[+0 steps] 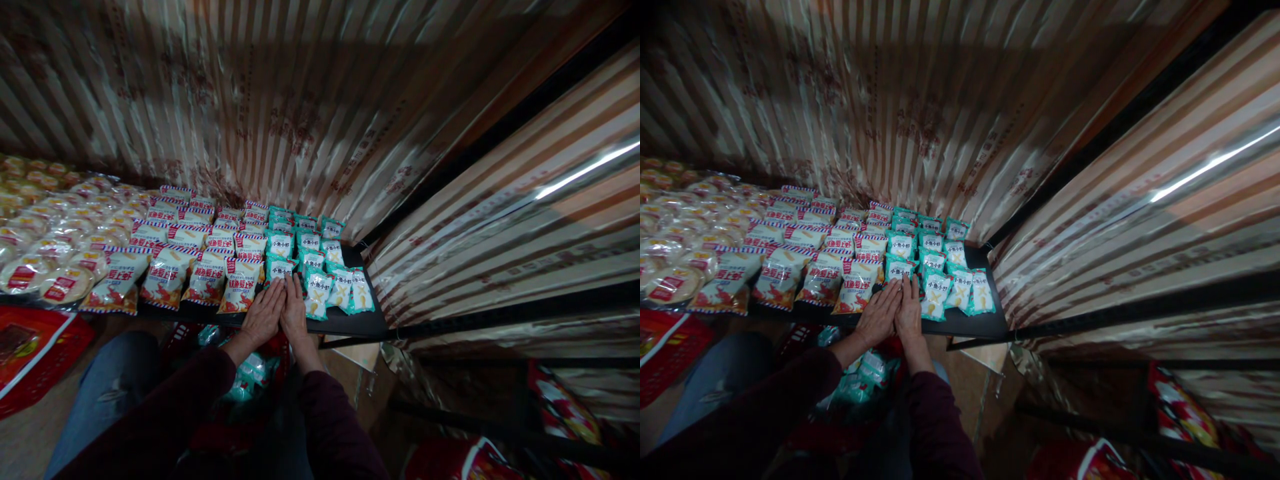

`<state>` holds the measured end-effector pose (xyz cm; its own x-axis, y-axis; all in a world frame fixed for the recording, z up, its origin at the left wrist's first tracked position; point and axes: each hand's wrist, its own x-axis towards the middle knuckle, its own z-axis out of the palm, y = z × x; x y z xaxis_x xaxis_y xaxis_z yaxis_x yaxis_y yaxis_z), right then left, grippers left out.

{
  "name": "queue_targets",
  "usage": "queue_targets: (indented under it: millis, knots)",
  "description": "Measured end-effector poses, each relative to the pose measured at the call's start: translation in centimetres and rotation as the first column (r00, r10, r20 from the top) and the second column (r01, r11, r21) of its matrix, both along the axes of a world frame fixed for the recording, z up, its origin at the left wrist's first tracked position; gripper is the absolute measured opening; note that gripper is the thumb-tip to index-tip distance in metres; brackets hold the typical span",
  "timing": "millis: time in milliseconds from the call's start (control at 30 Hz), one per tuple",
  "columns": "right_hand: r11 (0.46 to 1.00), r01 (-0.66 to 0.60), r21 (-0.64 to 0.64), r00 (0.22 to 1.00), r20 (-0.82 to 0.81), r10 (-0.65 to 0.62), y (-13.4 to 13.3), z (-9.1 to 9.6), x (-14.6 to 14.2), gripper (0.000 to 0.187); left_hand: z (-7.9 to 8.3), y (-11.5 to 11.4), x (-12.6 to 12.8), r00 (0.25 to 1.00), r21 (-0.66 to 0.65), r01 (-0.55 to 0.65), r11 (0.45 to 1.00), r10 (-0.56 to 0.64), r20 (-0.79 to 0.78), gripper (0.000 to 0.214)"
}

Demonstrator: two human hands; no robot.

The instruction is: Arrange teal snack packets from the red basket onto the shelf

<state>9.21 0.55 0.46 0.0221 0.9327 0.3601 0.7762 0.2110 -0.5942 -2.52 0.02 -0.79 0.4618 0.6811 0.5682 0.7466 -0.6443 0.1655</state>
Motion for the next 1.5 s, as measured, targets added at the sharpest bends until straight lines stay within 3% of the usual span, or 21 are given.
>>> queue_targets:
  millis: [433,833,1200,1500]
  knots:
    - [0.999,0.054,0.008,0.998,-0.046,-0.054,0.4,-0.6,0.0,0.052,-0.2,0.1,-0.1,0.996,-0.007,0.062,0.998,-0.062,0.062,0.055]
    - [0.993,0.107,-0.046,0.988,-0.110,-0.112,1.2,-1.1,-0.3,0.055,0.0,0.0,-0.1,1.000,-0.004,-0.002,1.000,0.001,-0.027,0.049]
    - [0.994,0.054,0.090,0.998,0.011,-0.055,-0.7,-0.8,-0.5,0.055,0.4,0.0,-0.2,1.000,-0.020,0.000,1.000,-0.001,-0.027,0.052]
    - [1.000,0.028,-0.004,0.999,-0.047,-0.028,-1.1,-1.7,-0.4,0.054,0.4,0.1,-0.1,0.997,-0.022,-0.027,0.999,0.025,-0.072,0.050]
